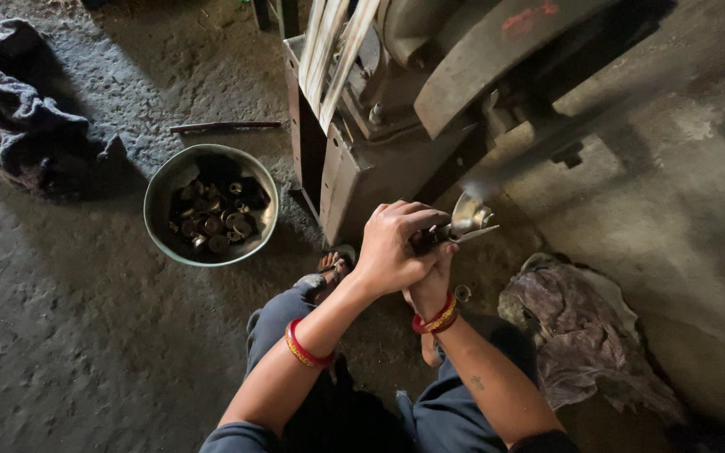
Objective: The person sits on the floor and uses a bench grinder to smooth and shape small metal parts. They hold each part with pliers, press it against the spinning wheel, and rotate it to grind different surfaces. Finished pieces are placed into a metal bowl nearby.
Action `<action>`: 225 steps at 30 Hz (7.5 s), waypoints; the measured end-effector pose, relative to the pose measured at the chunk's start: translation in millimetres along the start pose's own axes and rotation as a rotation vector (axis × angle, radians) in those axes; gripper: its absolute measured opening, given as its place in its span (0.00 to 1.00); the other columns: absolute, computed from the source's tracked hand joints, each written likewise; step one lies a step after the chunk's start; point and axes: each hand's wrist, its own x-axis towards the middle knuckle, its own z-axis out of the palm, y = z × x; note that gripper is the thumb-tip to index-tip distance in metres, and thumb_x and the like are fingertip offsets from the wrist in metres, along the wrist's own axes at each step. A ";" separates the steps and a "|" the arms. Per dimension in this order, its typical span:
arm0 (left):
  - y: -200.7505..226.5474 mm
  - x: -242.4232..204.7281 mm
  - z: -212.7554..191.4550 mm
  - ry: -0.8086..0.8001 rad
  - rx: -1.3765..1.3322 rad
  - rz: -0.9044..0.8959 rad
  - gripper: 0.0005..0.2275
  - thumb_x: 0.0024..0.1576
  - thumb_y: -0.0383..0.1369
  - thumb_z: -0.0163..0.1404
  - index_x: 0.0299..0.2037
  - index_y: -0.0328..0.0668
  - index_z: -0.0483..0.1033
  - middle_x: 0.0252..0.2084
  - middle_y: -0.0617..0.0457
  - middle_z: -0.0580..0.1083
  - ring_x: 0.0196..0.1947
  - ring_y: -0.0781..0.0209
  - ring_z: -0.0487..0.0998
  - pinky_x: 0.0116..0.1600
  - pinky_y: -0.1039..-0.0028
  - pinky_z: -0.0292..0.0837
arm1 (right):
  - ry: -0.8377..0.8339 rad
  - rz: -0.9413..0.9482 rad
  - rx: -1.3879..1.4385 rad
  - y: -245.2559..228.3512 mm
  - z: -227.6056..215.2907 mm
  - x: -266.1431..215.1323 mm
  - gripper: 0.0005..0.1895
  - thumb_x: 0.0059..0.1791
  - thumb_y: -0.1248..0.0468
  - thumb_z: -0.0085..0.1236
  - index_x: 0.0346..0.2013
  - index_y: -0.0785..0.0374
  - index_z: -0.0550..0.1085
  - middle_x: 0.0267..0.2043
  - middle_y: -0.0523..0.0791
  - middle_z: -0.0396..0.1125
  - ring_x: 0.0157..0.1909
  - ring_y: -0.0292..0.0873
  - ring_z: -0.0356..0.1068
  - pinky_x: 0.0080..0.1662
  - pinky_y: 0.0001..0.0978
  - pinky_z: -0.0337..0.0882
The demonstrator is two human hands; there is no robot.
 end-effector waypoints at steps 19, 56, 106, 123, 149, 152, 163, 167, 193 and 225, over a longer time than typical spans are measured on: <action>3.7 3.6 11.7 0.014 -0.135 -0.081 0.18 0.49 0.42 0.61 0.44 0.39 0.82 0.34 0.47 0.78 0.35 0.48 0.80 0.40 0.64 0.74 | 0.264 -0.088 -0.119 -11.1 34.2 -2.5 0.27 0.60 0.44 0.35 0.62 0.61 0.67 0.59 0.45 0.66 0.59 0.42 0.67 0.62 0.35 0.69; 4.6 16.5 37.8 0.039 -0.175 -0.206 0.19 0.53 0.48 0.57 0.45 0.44 0.83 0.37 0.46 0.81 0.37 0.48 0.83 0.42 0.66 0.78 | 0.275 -0.404 -1.860 -47.3 53.3 8.9 0.19 0.61 0.56 0.42 0.63 0.63 0.66 0.61 0.48 0.65 0.60 0.44 0.67 0.57 0.39 0.68; -27.4 -5.8 21.7 -0.025 -0.319 0.138 0.23 0.49 0.31 0.64 0.53 0.30 0.73 0.52 0.39 0.75 0.55 0.39 0.72 0.58 0.59 0.72 | -0.053 -0.437 -1.014 -51.0 60.1 25.4 0.30 0.59 0.45 0.50 0.55 0.73 0.69 0.52 0.46 0.70 0.52 0.38 0.72 0.51 0.31 0.74; -20.4 -1.6 44.3 -0.075 -0.208 0.035 0.14 0.52 0.33 0.63 0.39 0.32 0.73 0.39 0.40 0.74 0.44 0.39 0.72 0.52 0.57 0.69 | 0.093 -0.453 -0.914 -40.3 3.9 10.3 0.12 0.58 0.63 0.51 0.52 0.67 0.65 0.56 0.47 0.66 0.57 0.38 0.67 0.58 0.32 0.71; -41.6 -10.0 45.1 -0.031 -0.896 -0.060 0.10 0.66 0.30 0.54 0.51 0.31 0.71 0.37 0.57 0.73 0.37 0.71 0.72 0.45 0.78 0.72 | 0.003 -0.548 -1.383 -77.5 147.7 31.5 0.12 0.54 0.62 0.53 0.37 0.70 0.69 0.27 0.50 0.66 0.29 0.43 0.66 0.35 0.35 0.67; -47.9 -11.4 53.7 -0.047 -0.945 -0.089 0.12 0.66 0.33 0.53 0.52 0.31 0.70 0.35 0.58 0.72 0.36 0.72 0.72 0.45 0.79 0.71 | 0.016 -0.574 -1.461 -84.6 156.2 31.9 0.11 0.54 0.62 0.53 0.37 0.71 0.69 0.27 0.52 0.65 0.27 0.49 0.67 0.33 0.39 0.66; -41.5 -8.8 63.7 -0.018 -1.036 -0.195 0.15 0.67 0.37 0.52 0.55 0.31 0.70 0.36 0.56 0.72 0.37 0.70 0.72 0.46 0.77 0.71 | 0.031 -0.582 -1.650 -100.6 162.1 26.6 0.11 0.54 0.61 0.55 0.42 0.69 0.72 0.31 0.54 0.68 0.33 0.59 0.71 0.36 0.47 0.69; -39.9 -7.9 64.2 -0.017 -1.056 -0.201 0.18 0.66 0.37 0.52 0.58 0.30 0.70 0.36 0.57 0.72 0.37 0.70 0.72 0.46 0.78 0.70 | 0.073 -0.547 -1.721 -99.7 158.8 25.3 0.10 0.54 0.60 0.55 0.39 0.67 0.72 0.29 0.54 0.67 0.33 0.61 0.70 0.36 0.50 0.67; -39.6 -11.3 58.7 -0.063 -1.043 -0.180 0.17 0.67 0.40 0.52 0.55 0.31 0.71 0.36 0.57 0.72 0.37 0.70 0.72 0.46 0.77 0.71 | 0.045 -0.517 -1.706 -97.8 154.6 22.5 0.12 0.53 0.62 0.57 0.34 0.68 0.70 0.24 0.53 0.62 0.26 0.56 0.66 0.32 0.46 0.64; -28.1 -30.7 -38.4 -0.391 -1.281 0.027 0.31 0.58 0.38 0.64 0.69 0.32 0.67 0.67 0.46 0.70 0.69 0.61 0.70 0.74 0.70 0.62 | -0.131 -0.801 -2.079 -99.1 202.7 -4.2 0.11 0.44 0.68 0.58 0.40 0.63 0.71 0.45 0.50 0.67 0.52 0.59 0.70 0.51 0.52 0.74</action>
